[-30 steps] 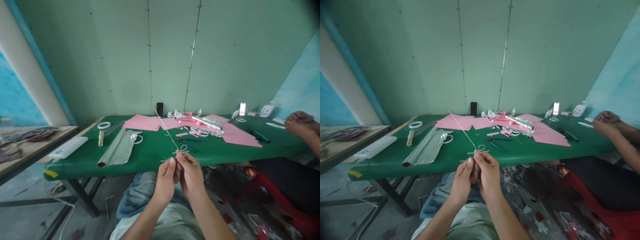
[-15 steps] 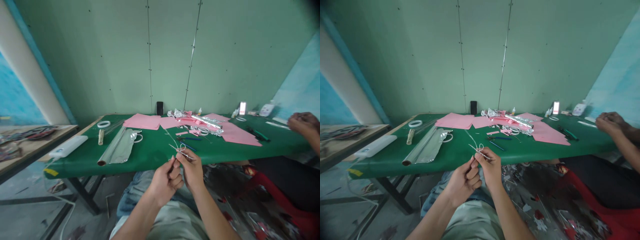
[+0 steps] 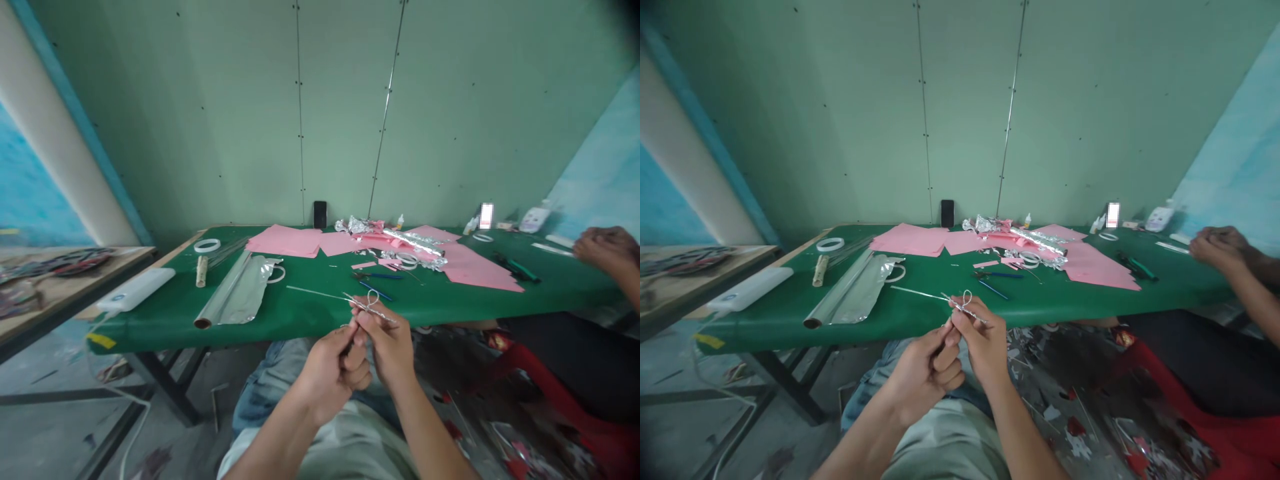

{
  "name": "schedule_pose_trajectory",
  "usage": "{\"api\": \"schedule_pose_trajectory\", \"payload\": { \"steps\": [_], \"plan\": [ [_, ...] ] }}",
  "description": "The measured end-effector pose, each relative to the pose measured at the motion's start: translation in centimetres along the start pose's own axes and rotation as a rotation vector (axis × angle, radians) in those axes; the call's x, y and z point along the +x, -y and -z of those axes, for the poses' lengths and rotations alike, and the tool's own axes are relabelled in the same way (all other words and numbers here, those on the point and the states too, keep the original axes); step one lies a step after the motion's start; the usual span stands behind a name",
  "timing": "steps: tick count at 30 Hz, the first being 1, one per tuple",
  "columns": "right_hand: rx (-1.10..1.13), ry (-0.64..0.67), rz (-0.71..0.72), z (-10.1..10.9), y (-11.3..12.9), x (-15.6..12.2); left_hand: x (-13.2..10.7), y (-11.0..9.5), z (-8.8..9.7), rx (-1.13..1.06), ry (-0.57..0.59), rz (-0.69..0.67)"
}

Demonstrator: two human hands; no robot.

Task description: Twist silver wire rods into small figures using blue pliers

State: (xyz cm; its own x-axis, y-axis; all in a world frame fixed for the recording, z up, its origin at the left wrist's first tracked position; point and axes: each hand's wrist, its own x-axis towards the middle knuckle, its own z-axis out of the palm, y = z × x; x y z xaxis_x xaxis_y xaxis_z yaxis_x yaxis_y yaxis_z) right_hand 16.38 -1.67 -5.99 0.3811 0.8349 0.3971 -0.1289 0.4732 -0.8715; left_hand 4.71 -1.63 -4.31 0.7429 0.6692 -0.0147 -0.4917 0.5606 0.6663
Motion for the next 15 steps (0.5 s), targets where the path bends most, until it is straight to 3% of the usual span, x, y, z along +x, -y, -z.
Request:
{"api": "schedule_pose_trajectory", "payload": {
  "steps": [9,15],
  "plan": [
    [0.199,-0.139,-0.176,-1.3,0.4,-0.8,0.5,0.6,-0.4,0.082,-0.093,-0.151],
    [0.279,-0.011,-0.213,-1.1,0.1,-0.6,0.3,0.0,0.0,-0.032,-0.011,0.015]
  ]
}}
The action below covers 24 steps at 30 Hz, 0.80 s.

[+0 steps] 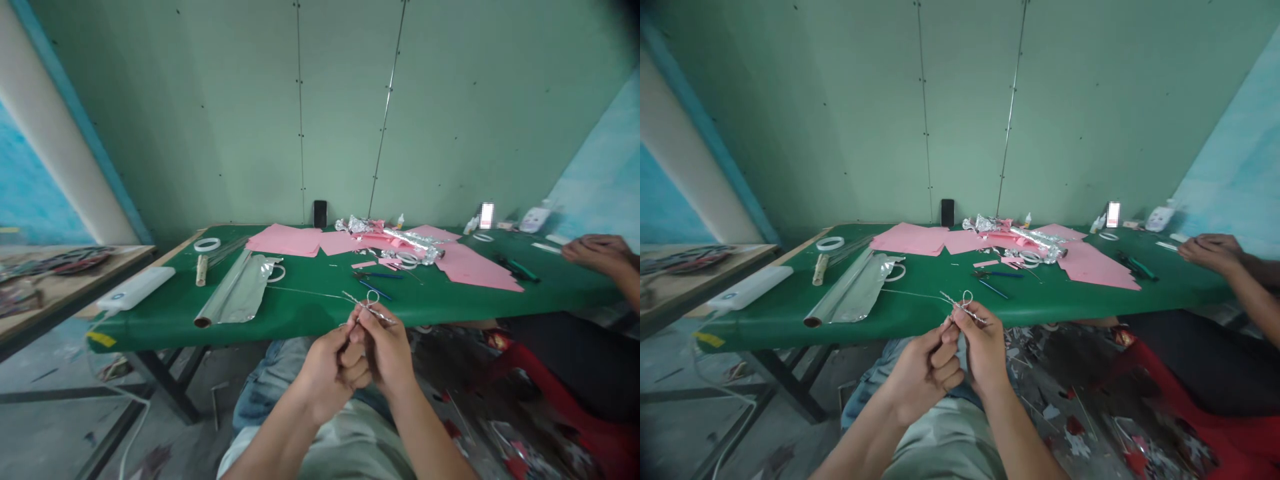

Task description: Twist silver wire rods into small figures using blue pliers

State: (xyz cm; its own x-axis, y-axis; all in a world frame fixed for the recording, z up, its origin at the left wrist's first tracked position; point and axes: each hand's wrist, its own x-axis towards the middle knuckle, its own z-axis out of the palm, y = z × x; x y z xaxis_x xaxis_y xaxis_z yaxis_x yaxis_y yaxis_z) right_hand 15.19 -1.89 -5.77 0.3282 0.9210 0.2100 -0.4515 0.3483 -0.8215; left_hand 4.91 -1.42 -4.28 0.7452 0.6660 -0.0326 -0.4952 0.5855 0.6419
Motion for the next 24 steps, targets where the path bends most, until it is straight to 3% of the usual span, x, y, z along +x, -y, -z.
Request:
{"api": "schedule_pose_trajectory", "payload": {
  "steps": [5,9,12,18,24],
  "plan": [
    [0.041,0.072,-0.008,0.1,-0.1,0.2,0.2,-0.5,0.6,0.069,-0.020,0.075],
    [0.039,0.084,-0.019,0.1,-0.4,0.4,0.6,-0.4,1.2,0.158,-0.058,0.044],
    [0.016,0.018,-0.007,0.5,-1.6,1.2,1.6,-0.1,2.0,0.244,-0.150,-0.086],
    [-0.005,-0.073,-0.014,0.5,-3.9,2.2,4.1,0.8,4.2,0.489,-0.430,-0.482],
    [-0.024,-0.125,0.013,-1.2,-4.0,1.5,4.1,1.7,4.8,0.776,-0.509,-0.700]
  ]
}}
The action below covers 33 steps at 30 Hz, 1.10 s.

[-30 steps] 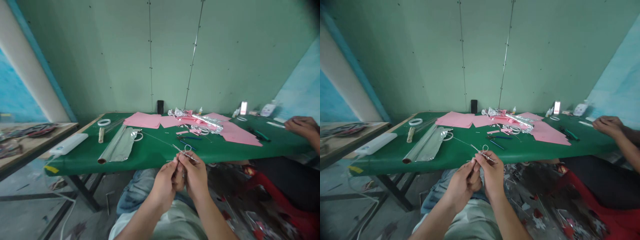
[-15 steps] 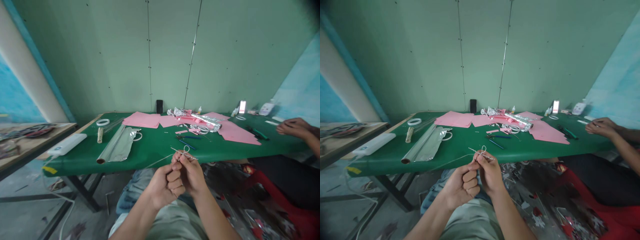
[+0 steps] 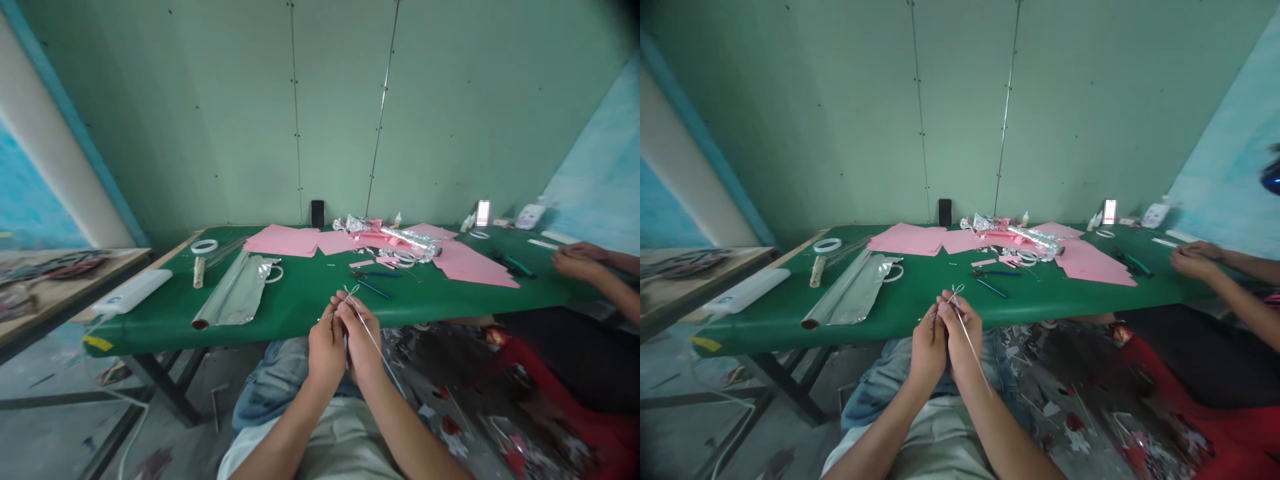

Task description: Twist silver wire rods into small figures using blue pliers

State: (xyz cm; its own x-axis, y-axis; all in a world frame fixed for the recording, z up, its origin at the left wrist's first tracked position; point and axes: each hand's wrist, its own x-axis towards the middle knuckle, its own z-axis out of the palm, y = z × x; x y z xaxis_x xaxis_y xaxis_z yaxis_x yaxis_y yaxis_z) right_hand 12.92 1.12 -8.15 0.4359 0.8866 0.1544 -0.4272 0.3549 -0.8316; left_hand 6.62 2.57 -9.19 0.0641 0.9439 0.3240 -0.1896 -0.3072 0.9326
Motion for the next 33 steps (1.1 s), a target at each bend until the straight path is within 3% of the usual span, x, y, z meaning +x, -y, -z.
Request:
{"api": "schedule_pose_trajectory", "payload": {
  "steps": [9,14,20,25,33],
  "plan": [
    [-0.151,-0.005,0.153,0.0,0.8,-1.6,-1.4,-1.7,-0.8,0.004,0.039,-0.067],
    [-0.332,-0.007,0.308,0.8,0.7,-1.4,-1.3,-2.1,-0.6,-0.135,0.013,0.057],
    [-0.523,-0.122,0.483,2.5,2.6,-0.7,-0.9,-2.0,-0.3,-0.226,0.113,0.173],
    [-0.606,0.028,0.390,2.6,4.6,-0.3,-0.8,-2.6,0.0,-0.141,0.186,0.104],
    [-0.455,0.124,0.192,2.4,5.0,-0.1,-0.4,-3.2,1.3,0.039,0.203,-0.077]
  ]
}}
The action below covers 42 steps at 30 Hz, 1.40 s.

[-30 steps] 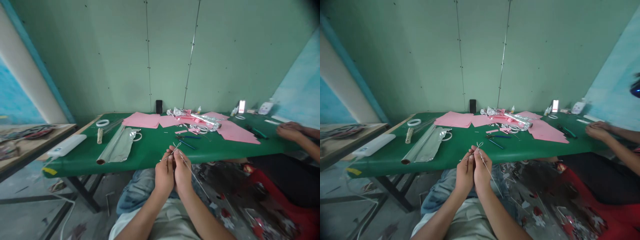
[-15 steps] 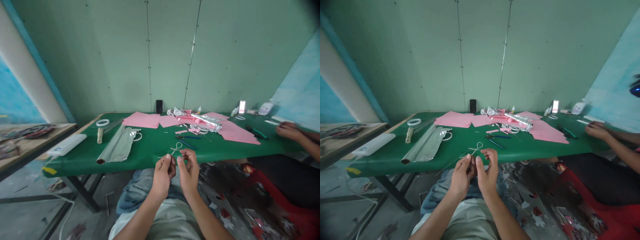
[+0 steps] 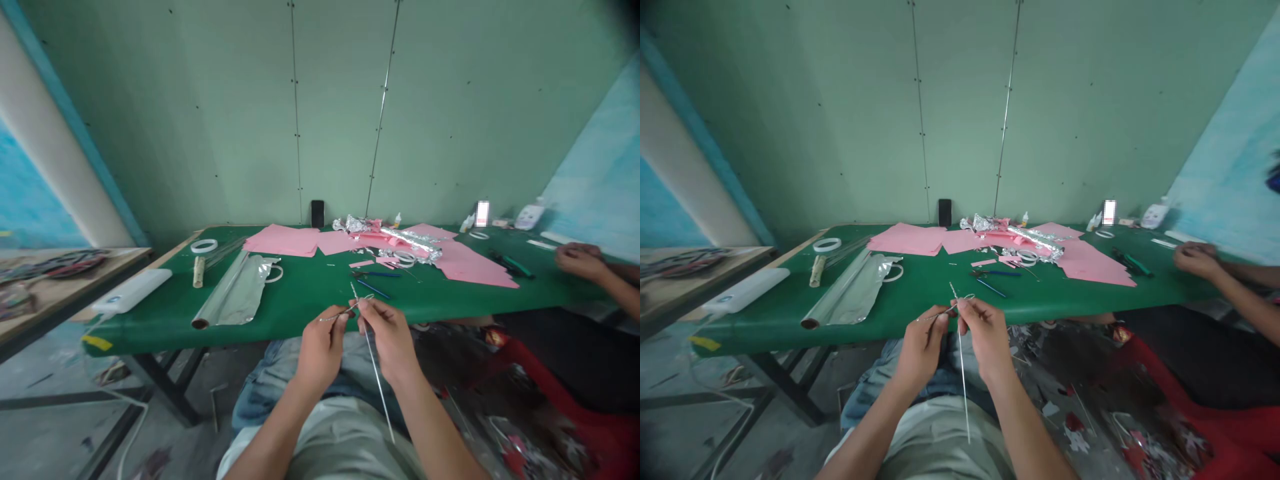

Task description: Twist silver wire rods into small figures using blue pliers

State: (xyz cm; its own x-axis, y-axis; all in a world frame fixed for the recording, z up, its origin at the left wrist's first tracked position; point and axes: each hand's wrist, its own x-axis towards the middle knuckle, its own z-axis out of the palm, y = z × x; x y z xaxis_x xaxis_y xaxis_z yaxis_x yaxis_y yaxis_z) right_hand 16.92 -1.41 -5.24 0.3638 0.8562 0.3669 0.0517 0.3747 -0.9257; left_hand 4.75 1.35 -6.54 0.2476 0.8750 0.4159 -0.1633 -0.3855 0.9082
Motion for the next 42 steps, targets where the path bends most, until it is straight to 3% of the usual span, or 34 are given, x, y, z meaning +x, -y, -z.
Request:
{"api": "schedule_pose_trajectory", "payload": {
  "steps": [6,10,13,16,20,28,35,42],
  "plan": [
    [0.073,0.039,-0.045,0.6,0.4,-0.2,-0.2,-1.1,0.2,0.027,0.011,0.028],
    [0.188,0.118,-0.053,1.2,0.6,-0.6,-0.4,-2.3,0.2,-0.194,0.069,0.185],
    [0.155,0.182,0.080,2.0,0.5,-0.1,-0.5,-2.6,0.1,-0.428,0.059,0.341],
    [-0.141,0.196,0.269,2.9,0.4,0.7,-0.5,-2.4,0.0,-0.527,0.054,0.439],
    [-0.250,0.165,0.323,3.2,0.5,1.1,-0.4,-2.0,-0.2,-0.511,0.079,0.408],
    [-0.176,0.085,0.148,2.1,0.5,0.0,-0.6,-1.4,-0.1,-0.181,-0.008,0.112],
    [-0.067,0.079,0.059,1.8,0.3,0.0,-0.6,-1.4,-0.5,-0.285,-0.013,0.200],
    [0.026,0.163,0.025,1.8,0.4,-0.5,-0.6,-2.1,-0.5,-0.505,-0.025,0.323]
  ]
}}
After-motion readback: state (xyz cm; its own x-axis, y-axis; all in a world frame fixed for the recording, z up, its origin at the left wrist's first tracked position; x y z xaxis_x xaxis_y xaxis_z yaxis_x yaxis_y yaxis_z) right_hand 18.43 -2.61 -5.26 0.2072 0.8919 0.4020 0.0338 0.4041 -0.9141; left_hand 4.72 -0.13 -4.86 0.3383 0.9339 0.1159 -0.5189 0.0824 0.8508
